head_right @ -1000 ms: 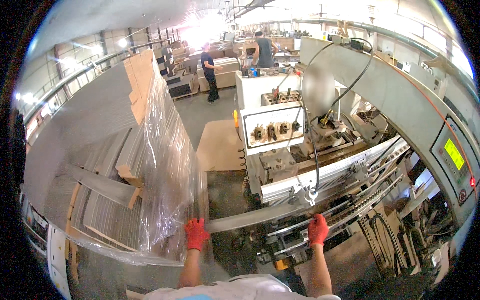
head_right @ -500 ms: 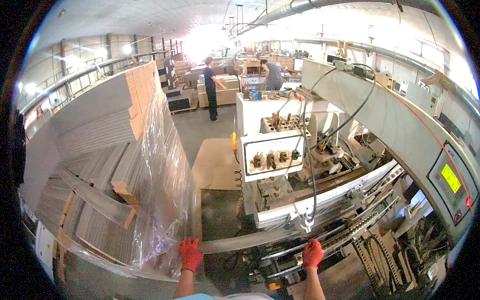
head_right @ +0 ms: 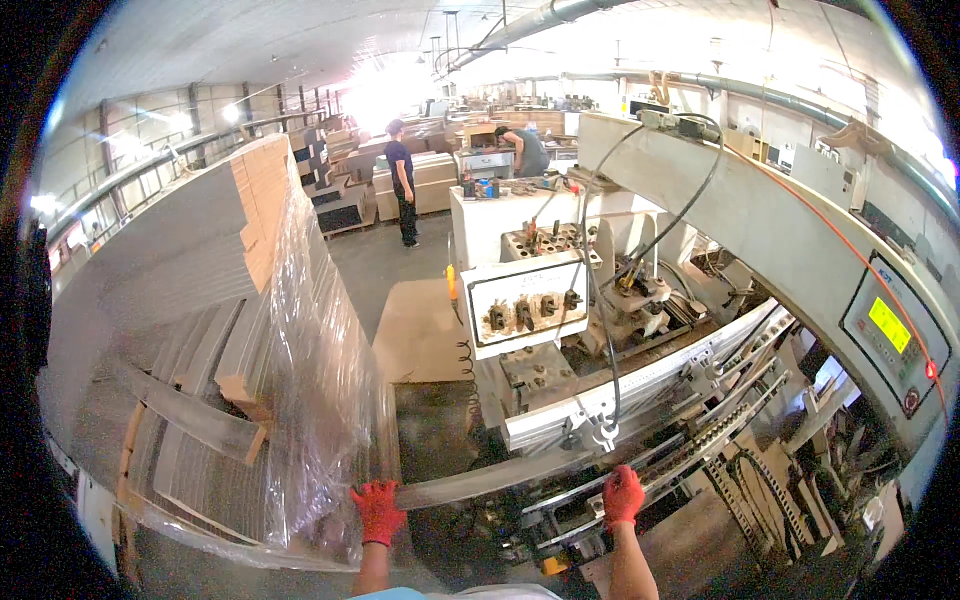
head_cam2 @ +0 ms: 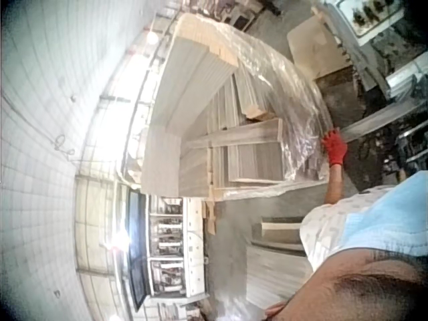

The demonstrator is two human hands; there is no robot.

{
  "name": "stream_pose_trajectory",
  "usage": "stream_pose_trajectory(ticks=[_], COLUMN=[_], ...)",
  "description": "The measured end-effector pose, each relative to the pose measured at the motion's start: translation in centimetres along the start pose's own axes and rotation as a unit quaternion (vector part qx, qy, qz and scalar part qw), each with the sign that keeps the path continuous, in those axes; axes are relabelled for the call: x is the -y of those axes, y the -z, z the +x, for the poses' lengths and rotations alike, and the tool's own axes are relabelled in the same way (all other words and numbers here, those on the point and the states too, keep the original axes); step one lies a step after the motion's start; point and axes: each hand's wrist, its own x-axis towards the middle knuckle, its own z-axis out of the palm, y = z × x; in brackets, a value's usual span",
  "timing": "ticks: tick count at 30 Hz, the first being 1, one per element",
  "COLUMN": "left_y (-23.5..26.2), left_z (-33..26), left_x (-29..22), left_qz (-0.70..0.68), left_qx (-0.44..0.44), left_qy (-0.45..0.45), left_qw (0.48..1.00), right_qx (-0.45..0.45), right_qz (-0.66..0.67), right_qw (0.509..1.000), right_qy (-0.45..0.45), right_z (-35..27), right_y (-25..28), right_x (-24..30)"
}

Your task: The person repeatedly picks up wooden boards from a pallet stack and feeds them into an industrial processing machine by hand, occasionally rearranging the boards on the pallet.

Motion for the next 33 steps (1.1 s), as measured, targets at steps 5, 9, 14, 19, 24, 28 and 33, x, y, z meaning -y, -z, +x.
stream_pose_trajectory(ticks=[5, 9, 14, 19, 24, 28, 33], left_y=[1.0, -0.3, -0.4, -1.0, -0.3, 3.9, 8.1], left_z=[0.4, 2.1, 4.3, 2.9, -2.3, -4.9, -9.7], left_x=[-1.6, -3.8, -6.6, -4.8, -2.1, -5.5, -13.9], left_qz=[-0.015, -0.057, -0.109, -0.162, -0.192, -0.124, -0.158], left_qx=[0.024, 0.011, 0.008, 0.020, 0.060, 0.106, 0.116], left_qy=[-0.054, -0.122, -0.166, -0.142, -0.178, -0.225, -0.314], left_qw=[0.998, 0.991, 0.980, 0.976, 0.963, 0.961, 0.929], right_qx=[0.003, 0.039, -0.004, 0.187, 0.285, 0.272, -0.011], right_qz=[-0.022, 0.025, 0.449, 0.641, 0.675, 0.694, 0.707], right_qw=[1.000, 0.998, 0.877, 0.666, 0.588, 0.531, 0.491], right_qy=[0.008, -0.052, -0.170, -0.331, -0.342, -0.404, -0.509], right_z=[0.0, 0.3, -0.2, -6.9, -12.1, -12.9, -14.5], right_y=[-0.2, -1.9, -6.4, -7.9, -7.6, 2.2, 3.2], right_x=[0.3, -2.6, -3.0, 5.2, 7.2, 9.9, 4.7])
